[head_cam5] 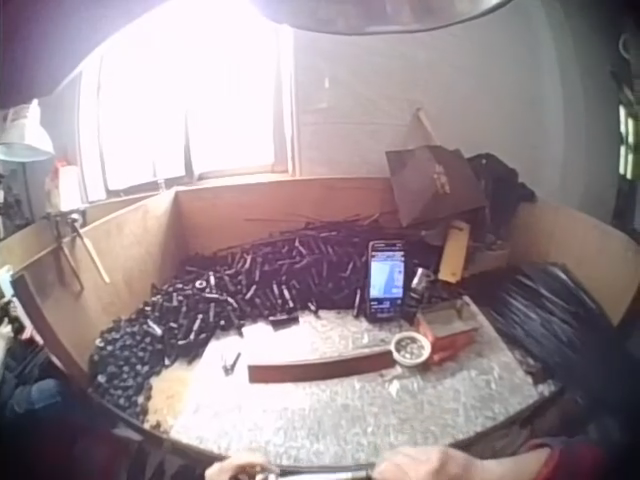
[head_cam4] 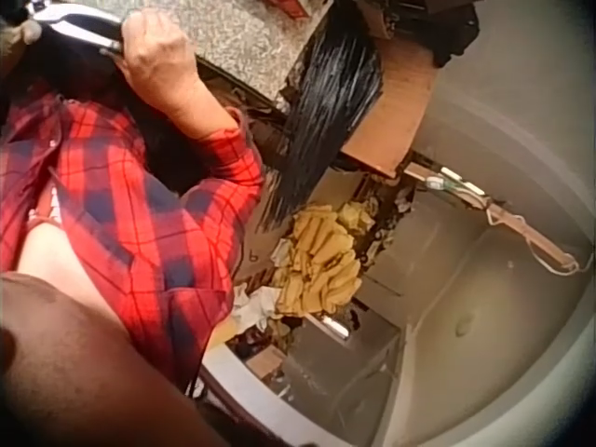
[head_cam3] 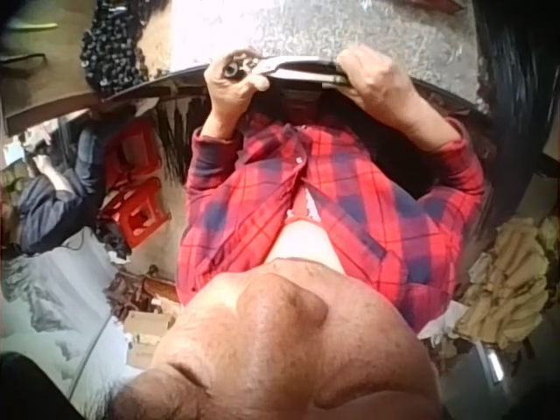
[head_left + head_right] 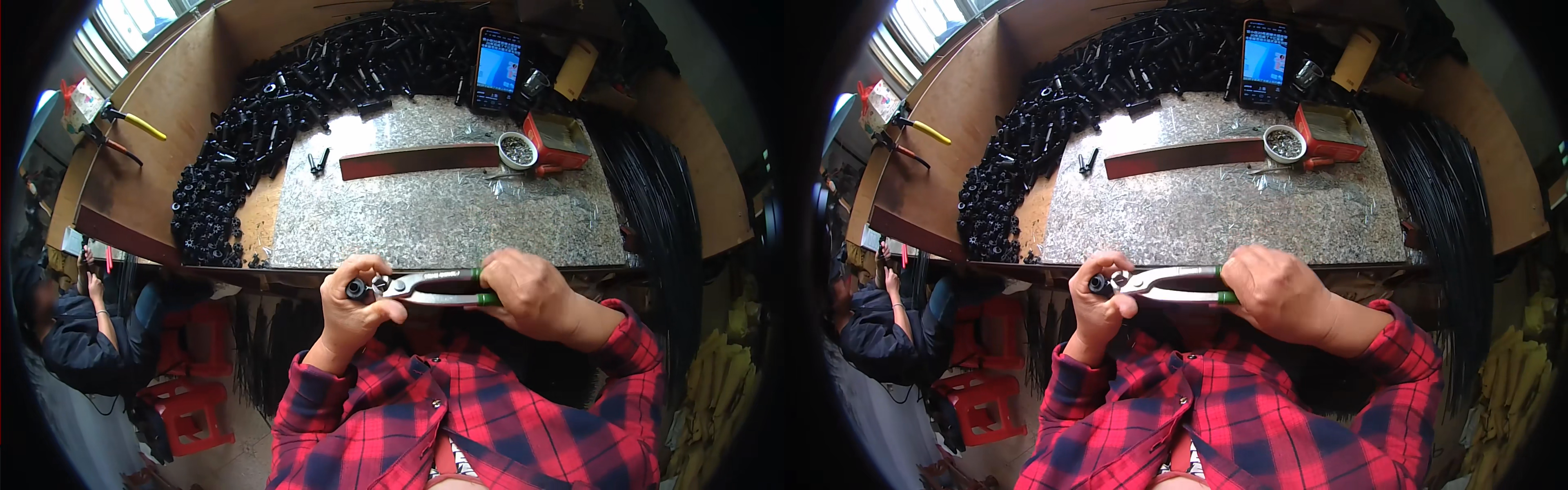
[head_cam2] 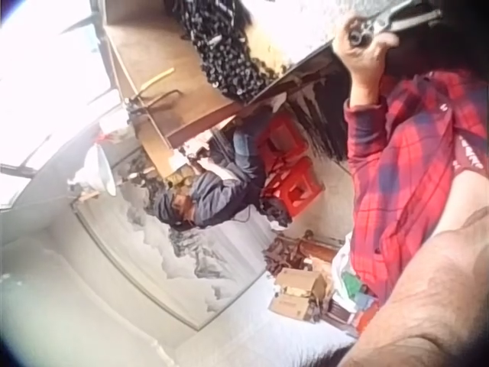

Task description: Assembling and securing bundles of wires with connectors at a factory workbench.

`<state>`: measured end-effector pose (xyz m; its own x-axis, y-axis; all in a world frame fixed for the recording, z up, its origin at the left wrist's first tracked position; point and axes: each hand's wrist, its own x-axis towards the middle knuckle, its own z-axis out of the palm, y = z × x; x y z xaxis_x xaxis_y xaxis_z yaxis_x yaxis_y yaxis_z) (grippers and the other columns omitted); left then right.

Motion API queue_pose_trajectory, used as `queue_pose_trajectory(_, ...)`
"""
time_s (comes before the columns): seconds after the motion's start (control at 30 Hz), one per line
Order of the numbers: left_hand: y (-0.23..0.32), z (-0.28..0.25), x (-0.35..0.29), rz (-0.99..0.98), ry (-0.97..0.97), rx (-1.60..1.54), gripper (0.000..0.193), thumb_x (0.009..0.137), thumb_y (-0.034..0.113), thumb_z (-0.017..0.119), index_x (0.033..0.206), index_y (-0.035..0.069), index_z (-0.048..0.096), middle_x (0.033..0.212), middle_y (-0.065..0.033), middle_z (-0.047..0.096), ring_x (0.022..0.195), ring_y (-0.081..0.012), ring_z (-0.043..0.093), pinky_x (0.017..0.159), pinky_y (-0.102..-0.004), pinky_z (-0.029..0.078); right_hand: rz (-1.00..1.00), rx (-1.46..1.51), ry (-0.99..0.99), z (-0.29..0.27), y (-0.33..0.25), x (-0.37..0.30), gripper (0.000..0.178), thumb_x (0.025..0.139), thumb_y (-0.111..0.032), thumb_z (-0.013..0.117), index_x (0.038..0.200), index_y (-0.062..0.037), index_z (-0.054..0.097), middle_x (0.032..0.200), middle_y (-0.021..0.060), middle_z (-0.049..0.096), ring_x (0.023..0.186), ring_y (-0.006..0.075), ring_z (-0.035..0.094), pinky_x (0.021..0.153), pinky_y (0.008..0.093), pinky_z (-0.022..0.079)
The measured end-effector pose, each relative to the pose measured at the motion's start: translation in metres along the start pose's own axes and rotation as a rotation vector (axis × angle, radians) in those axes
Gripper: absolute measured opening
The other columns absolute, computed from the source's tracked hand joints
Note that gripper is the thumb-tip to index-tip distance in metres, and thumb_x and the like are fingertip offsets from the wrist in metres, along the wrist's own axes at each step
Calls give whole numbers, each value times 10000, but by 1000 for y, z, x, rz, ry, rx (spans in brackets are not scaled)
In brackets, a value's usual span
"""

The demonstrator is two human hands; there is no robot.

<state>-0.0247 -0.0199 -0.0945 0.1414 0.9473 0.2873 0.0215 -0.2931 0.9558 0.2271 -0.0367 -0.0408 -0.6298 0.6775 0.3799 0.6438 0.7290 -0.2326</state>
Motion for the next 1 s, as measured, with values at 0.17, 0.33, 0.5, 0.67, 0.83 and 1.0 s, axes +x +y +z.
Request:
queue_pose_trajectory(0.17, 3, -2, -2, 48, -126, 81, 791, 433, 710, 693, 757, -10, 630, 709, -37, 621, 642, -101, 594, 577, -219, 452, 848, 1544, -980, -7, -9, -5, 320, 800, -113, 710, 969, -35, 449, 692, 112, 607, 603, 212, 652, 504, 297, 509)
queue_pose_trajectory(0.33, 9, -1, -2, 85, -88, 130, 716, 456, 674, 716, 696, 5, 632, 625, -46, 607, 576, -136, 601, 542, -232, 444, 597, 1337, -839, -1, -13, -10, 442, 805, -142, 704, 1088, -27, 385, 734, 102, 605, 613, 168, 621, 546, 309, 505)
queue_pose_trajectory(0.5, 3, -5, 2, 141, -9, 162, 684, 442, 601, 780, 758, 11, 636, 650, -31, 605, 580, -112, 575, 535, -219, 415, 45, 132, 40, 14, -7, -18, 438, 795, -186, 704, 1102, 26, 474, 986, 206, 569, 903, 343, 590, 781, 373, 486)
queue_pose_trajectory(0.67, 1, -13, 4, 115, -192, 102, 700, 414, 634, 754, 726, 18, 639, 625, -27, 611, 564, -122, 597, 526, -231, 446, 862, 1657, -960, 7, 4, -20, 350, 990, -333, 404, 1031, -1, 508, 743, 61, 621, 596, 127, 616, 575, 279, 522)
queue_pose_trajectory(0.83, 3, -7, 11, 92, -58, 118, 685, 425, 631, 753, 704, 19, 623, 601, -30, 593, 551, -121, 586, 517, -231, 435, 464, 835, -382, 4, -10, -21, 579, 747, -257, 772, 1126, -18, 405, 762, 93, 580, 657, 198, 579, 589, 304, 461)
queue_pose_trajectory(1.0, 5, -4, 8, 109, 23, 21, 688, 424, 636, 745, 720, 25, 629, 585, -7, 555, 541, -115, 563, 517, -227, 429, 166, 433, -124, 16, 4, -25, 286, 897, -255, 569, 1016, 2, 526, 875, 165, 597, 791, 304, 619, 724, 379, 498)
